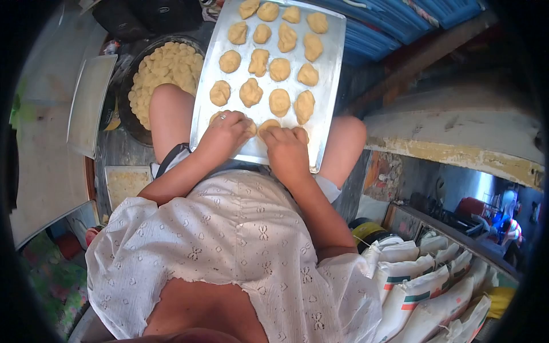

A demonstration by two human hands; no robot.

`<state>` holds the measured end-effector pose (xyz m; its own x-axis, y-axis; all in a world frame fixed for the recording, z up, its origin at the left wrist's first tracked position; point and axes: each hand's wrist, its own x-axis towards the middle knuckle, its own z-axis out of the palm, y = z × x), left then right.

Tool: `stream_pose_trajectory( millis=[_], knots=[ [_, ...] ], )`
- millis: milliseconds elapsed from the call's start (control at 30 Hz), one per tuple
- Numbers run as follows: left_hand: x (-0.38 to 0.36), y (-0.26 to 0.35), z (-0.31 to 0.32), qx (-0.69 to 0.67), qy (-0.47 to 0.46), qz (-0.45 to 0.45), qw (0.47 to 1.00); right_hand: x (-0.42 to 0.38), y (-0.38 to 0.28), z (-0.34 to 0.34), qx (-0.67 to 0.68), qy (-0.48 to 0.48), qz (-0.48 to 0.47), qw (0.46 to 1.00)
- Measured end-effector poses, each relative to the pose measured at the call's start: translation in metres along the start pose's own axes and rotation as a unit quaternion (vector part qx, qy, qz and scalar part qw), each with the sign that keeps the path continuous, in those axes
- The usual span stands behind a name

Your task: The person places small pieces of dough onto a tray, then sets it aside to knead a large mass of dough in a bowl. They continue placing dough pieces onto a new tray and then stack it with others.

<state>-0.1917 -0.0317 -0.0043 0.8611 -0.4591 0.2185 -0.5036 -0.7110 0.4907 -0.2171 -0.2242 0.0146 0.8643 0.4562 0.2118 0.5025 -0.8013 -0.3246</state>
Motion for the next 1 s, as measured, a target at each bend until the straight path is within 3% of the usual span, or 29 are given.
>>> stream_pose_trajectory(
  millis=[100, 167, 233, 300, 333, 400, 533, 567, 633, 667, 700, 733, 767, 800, 833, 900, 933, 967, 1000],
  knots=[
    [-0.002, 0.003, -0.008, -0.022, 0.016, 0.01, 1.0, 0.0, 0.002, -0.005, 0.086, -0.004, 0.02, 0.996],
    [-0.001, -0.002, -0.014, -0.003, 0.054, 0.014, 0.998, 0.001, 0.011, -0.004, 0.04, 0.114, 0.046, 0.992],
    [-0.001, -0.01, -0.021, 0.018, 0.088, 0.011, 0.996, 0.002, 0.024, -0.001, 0.067, 0.119, 0.061, 0.989],
    [0.006, -0.024, -0.033, 0.031, 0.129, -0.025, 0.991, 0.013, 0.029, -0.008, 0.0, 0.121, 0.113, 0.986],
    [0.008, -0.03, -0.042, 0.038, 0.147, -0.051, 0.987, 0.015, 0.035, -0.006, 0.01, 0.116, 0.095, 0.989],
    [0.006, -0.063, -0.053, 0.006, 0.183, -0.12, 0.976, 0.017, 0.046, 0.002, -0.079, -0.076, 0.148, 0.983],
    [-0.019, -0.17, -0.066, -0.012, 0.356, -0.265, 0.896, 0.02, 0.038, -0.01, -0.048, -0.07, 0.141, 0.986],
    [-0.036, -0.211, -0.069, 0.004, 0.416, -0.28, 0.865, 0.021, 0.036, -0.015, -0.024, -0.024, 0.133, 0.991],
    [-0.074, -0.261, -0.106, -0.15, 0.514, -0.376, 0.756, 0.028, 0.028, -0.022, 0.001, 0.018, 0.125, 0.992],
    [-0.098, -0.309, -0.099, -0.22, 0.654, -0.377, 0.618, 0.032, 0.023, -0.025, 0.031, 0.019, 0.114, 0.993],
    [-0.126, -0.331, -0.111, -0.236, 0.676, -0.445, 0.537, 0.036, 0.018, -0.026, 0.061, 0.021, 0.106, 0.992],
    [-0.175, -0.405, -0.097, -0.229, 0.749, -0.423, 0.456, 0.038, 0.014, -0.023, 0.082, 0.032, 0.087, 0.992],
    [-0.175, -0.371, -0.123, -0.187, 0.719, -0.559, 0.368, 0.042, 0.006, -0.021, 0.082, 0.03, 0.09, 0.992],
    [-0.172, -0.348, -0.141, -0.183, 0.715, -0.622, 0.263, 0.049, -0.007, -0.018, 0.149, 0.027, 0.05, 0.987],
    [-0.197, -0.372, -0.139, -0.155, 0.68, -0.671, 0.25, 0.058, -0.022, -0.014, 0.214, 0.023, 0.013, 0.977],
    [-0.283, -0.447, -0.122, -0.011, 0.462, -0.775, 0.43, 0.089, -0.065, -0.005, 0.287, -0.049, -0.085, 0.953],
    [-0.324, -0.479, -0.118, 0.124, 0.262, -0.783, 0.55, 0.109, -0.091, 0.002, 0.323, -0.108, -0.129, 0.931],
    [-0.365, -0.501, -0.114, 0.205, 0.119, -0.741, 0.628, 0.126, -0.117, 0.018, 0.325, -0.148, -0.177, 0.917],
    [-0.377, -0.506, -0.116, 0.227, 0.057, -0.737, 0.634, 0.147, -0.143, 0.035, 0.35, -0.156, -0.25, 0.889]
  ],
)
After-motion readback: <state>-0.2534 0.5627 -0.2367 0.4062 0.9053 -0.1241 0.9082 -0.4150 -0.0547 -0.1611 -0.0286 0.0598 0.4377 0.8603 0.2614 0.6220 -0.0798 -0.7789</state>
